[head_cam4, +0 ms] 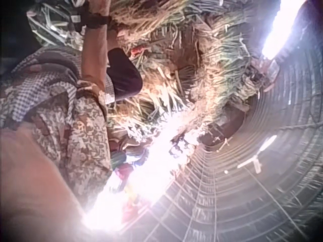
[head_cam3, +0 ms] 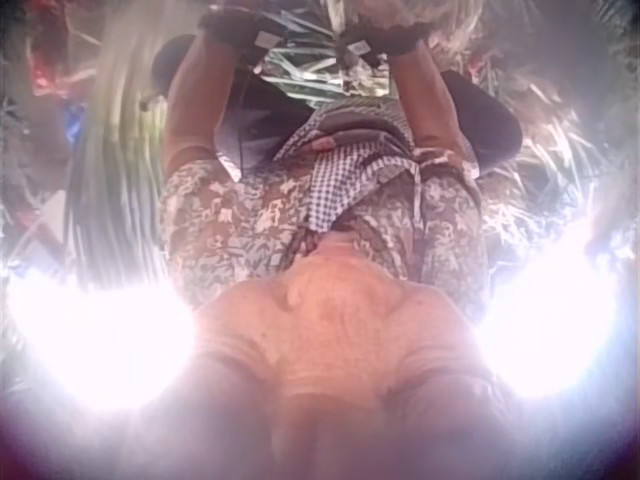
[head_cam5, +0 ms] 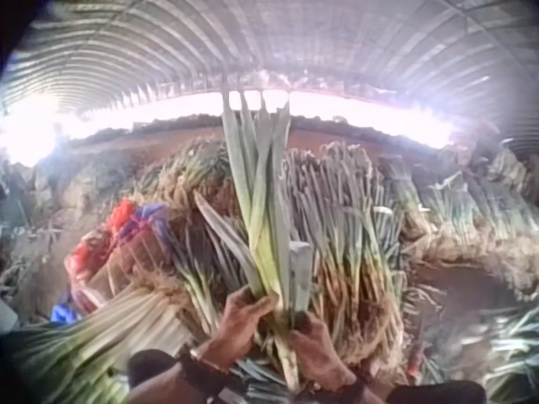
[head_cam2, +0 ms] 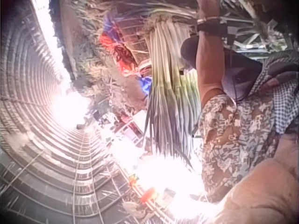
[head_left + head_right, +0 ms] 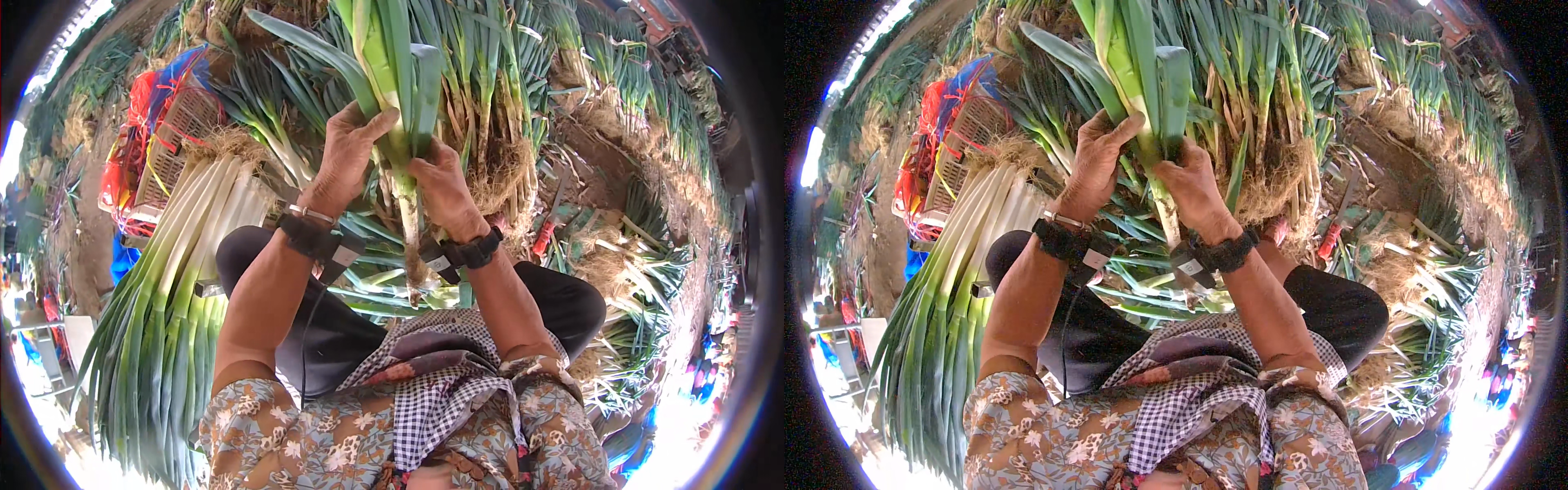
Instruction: Cleaning and peeling the outer skins from harvested leeks and stacking them.
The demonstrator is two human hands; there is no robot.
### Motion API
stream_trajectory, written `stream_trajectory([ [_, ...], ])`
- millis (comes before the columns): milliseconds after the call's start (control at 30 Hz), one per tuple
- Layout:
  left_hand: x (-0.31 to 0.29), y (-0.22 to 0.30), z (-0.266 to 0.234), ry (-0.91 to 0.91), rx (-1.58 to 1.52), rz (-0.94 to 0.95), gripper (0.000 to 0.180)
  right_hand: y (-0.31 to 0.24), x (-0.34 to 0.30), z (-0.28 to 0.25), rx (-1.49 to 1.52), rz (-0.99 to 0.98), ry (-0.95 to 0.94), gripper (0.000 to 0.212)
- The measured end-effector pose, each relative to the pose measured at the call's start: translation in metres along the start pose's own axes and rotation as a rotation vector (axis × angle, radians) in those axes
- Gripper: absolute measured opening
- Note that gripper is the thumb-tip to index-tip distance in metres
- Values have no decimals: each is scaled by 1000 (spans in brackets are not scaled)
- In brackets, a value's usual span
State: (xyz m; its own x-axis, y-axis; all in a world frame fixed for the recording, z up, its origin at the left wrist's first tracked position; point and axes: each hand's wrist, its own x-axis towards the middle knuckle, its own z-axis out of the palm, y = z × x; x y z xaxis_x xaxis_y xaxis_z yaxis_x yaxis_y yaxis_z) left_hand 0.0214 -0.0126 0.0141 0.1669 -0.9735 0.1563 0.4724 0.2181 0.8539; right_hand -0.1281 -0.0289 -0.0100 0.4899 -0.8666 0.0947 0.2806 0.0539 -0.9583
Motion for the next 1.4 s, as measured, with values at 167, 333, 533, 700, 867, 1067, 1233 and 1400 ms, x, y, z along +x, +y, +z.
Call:
stream_trajectory([
  [167, -7, -9, 2, -68, -1, -85, 35, 17, -8, -6, 472, 287, 97, 25],
  [333, -22, -40, -2, -117, 298, -231, 35, 57, -36, -26, 337, 417, 62, 17],
  [533, -1, -12, 31, -81, -37, -60, 32, 219, -171, -92, -1065, 538, -207, 37],
  [700, -1, -15, 10, 122, 163, -62, 32, 146, -122, -104, -529, 498, 114, 29],
  [867, 9, -21, 18, 118, 101, -121, 30, 63, -92, -63, -166, 253, 30, 37],
  [1067, -6, -37, 23, 10, 36, -175, 36, 51, -94, -29, -560, 121, 254, 28],
  [1233, -8, -34, 29, 11, 49, -380, 36, 72, -101, -27, -559, 61, 334, 23],
  [1400, -5, -33, 23, 27, -31, -385, 32, 61, -96, -26, -556, 100, 338, 20],
])
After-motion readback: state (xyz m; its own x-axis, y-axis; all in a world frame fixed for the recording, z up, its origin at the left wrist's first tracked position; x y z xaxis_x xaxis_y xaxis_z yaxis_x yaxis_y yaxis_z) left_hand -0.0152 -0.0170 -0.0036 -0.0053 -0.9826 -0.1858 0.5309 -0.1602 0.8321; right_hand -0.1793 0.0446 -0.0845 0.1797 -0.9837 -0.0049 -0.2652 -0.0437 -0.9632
